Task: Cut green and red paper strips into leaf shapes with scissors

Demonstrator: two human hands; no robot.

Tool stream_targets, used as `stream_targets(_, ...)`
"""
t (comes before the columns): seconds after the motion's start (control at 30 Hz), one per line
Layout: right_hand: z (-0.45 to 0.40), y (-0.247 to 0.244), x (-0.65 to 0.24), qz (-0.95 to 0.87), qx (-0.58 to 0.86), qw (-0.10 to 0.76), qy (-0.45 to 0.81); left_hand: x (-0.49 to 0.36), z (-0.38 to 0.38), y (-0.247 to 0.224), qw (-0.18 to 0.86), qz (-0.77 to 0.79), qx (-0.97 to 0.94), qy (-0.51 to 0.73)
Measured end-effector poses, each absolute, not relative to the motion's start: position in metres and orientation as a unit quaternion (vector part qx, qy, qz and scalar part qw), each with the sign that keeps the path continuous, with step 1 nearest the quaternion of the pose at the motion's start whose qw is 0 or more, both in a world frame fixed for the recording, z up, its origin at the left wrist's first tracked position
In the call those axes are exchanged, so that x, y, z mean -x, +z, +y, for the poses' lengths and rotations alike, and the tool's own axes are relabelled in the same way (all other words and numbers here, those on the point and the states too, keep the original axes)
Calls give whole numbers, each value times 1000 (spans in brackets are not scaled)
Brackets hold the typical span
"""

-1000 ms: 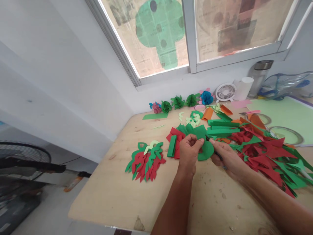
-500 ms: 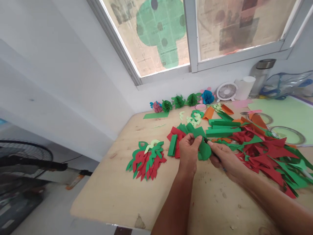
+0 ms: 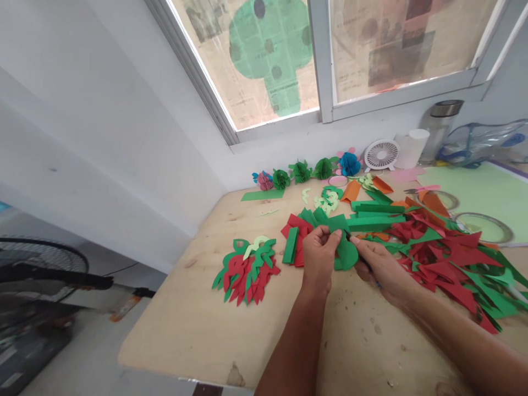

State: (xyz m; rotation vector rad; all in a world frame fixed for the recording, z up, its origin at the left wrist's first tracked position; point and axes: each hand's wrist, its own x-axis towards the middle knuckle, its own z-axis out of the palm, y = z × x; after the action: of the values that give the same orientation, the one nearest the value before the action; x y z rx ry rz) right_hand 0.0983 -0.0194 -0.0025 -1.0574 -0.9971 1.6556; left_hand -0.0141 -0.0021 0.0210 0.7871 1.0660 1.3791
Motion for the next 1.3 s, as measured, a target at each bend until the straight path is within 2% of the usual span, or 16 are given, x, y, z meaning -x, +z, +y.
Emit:
stream_targets(0.43, -19, -9, -97, -404, 427, 448, 673, 13, 4, 9, 543, 465, -322, 621)
stream_targets(1.3, -22, -6, -94, -380, 437, 456, 676, 11, -1, 15, 564, 462, -318, 606)
